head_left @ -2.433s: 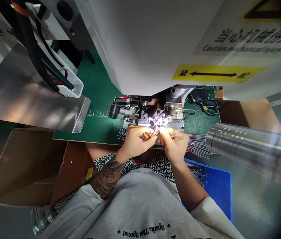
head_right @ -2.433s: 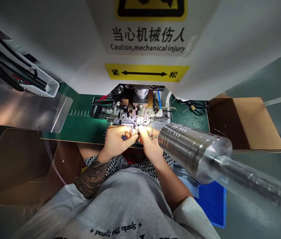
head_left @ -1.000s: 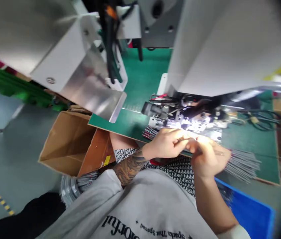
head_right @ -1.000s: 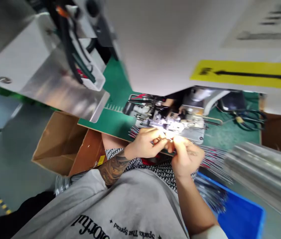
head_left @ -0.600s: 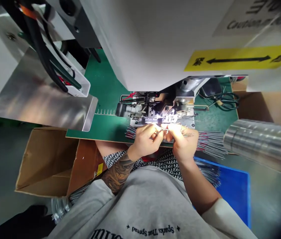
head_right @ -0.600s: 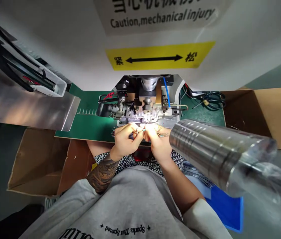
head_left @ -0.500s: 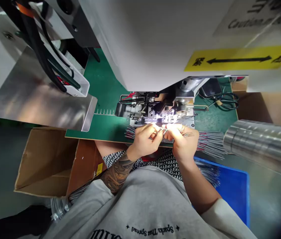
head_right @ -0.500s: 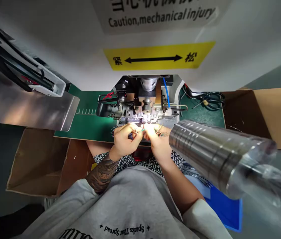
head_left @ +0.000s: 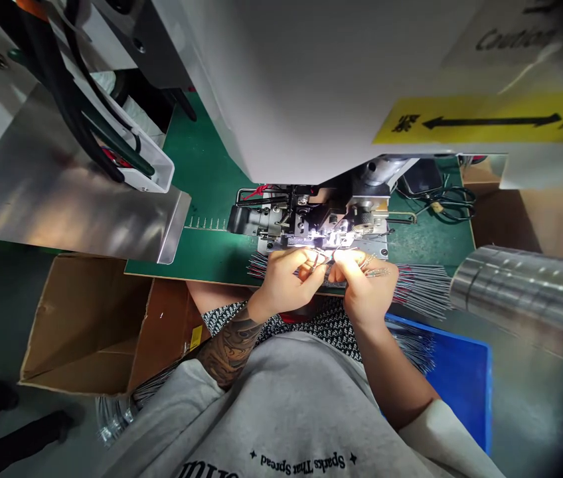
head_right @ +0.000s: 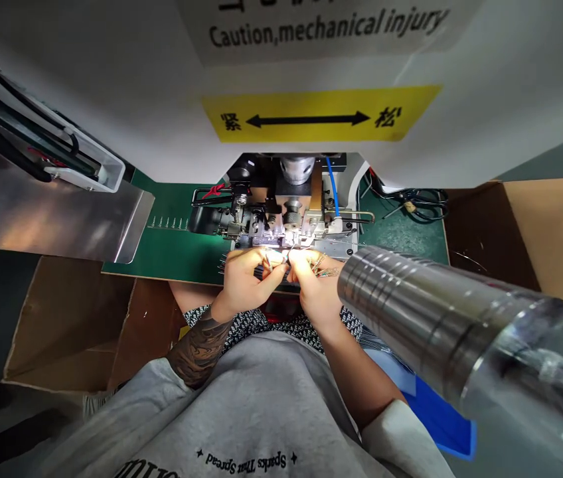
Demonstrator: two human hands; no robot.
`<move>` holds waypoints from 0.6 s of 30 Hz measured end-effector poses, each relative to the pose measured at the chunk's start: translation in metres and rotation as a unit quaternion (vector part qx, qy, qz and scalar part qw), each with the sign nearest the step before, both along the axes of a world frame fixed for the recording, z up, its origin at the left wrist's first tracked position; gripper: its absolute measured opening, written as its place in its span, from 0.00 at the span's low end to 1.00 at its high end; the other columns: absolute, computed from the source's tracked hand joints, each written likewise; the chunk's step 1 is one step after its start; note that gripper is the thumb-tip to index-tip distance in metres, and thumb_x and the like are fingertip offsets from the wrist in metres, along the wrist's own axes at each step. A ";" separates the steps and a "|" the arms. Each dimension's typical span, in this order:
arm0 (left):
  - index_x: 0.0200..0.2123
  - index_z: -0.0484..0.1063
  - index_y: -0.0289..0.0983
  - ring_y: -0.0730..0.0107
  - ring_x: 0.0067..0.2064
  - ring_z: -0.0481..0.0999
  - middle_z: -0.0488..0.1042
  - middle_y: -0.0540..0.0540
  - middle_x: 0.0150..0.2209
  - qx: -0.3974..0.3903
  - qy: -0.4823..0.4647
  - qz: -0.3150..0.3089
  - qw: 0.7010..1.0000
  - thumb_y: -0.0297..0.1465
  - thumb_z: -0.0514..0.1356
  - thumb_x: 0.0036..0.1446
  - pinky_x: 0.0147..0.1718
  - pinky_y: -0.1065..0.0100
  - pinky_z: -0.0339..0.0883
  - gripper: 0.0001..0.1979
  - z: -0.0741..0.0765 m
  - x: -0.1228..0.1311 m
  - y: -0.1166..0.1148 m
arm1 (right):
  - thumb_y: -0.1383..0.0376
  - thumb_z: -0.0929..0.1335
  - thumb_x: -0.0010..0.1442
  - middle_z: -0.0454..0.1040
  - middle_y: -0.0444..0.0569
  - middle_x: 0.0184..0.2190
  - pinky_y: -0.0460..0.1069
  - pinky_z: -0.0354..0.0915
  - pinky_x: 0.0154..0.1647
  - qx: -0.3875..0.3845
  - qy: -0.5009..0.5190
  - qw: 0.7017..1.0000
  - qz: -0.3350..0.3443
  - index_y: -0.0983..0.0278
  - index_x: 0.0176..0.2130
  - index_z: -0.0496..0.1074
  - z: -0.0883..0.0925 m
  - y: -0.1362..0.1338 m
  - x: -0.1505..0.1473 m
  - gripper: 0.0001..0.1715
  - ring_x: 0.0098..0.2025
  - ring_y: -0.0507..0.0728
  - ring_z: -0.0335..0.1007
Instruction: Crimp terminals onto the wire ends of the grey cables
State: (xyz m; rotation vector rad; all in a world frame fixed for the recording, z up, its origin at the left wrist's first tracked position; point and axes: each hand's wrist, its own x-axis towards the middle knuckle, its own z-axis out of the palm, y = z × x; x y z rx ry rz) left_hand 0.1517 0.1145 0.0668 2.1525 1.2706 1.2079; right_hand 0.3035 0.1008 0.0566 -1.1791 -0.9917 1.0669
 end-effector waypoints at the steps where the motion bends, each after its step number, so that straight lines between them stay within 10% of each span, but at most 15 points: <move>1: 0.26 0.66 0.36 0.78 0.24 0.68 0.67 0.54 0.21 -0.001 0.004 -0.008 1.000 0.29 0.65 0.63 0.28 0.69 0.63 0.14 0.000 0.000 0.000 | 0.63 0.75 0.65 0.69 0.43 0.19 0.50 0.64 0.28 -0.001 -0.001 1.000 -0.002 0.63 0.21 0.73 -0.001 0.000 0.000 0.22 0.23 0.52 0.65; 18: 0.23 0.60 0.35 0.80 0.24 0.64 0.62 0.55 0.20 0.005 -0.030 -0.017 0.999 0.24 0.65 0.61 0.26 0.70 0.58 0.19 0.000 0.010 0.005 | 0.64 0.77 0.56 0.68 0.44 0.16 0.51 0.64 0.21 -0.028 0.061 0.997 -0.048 0.59 0.18 0.75 0.004 0.016 -0.004 0.18 0.18 0.54 0.63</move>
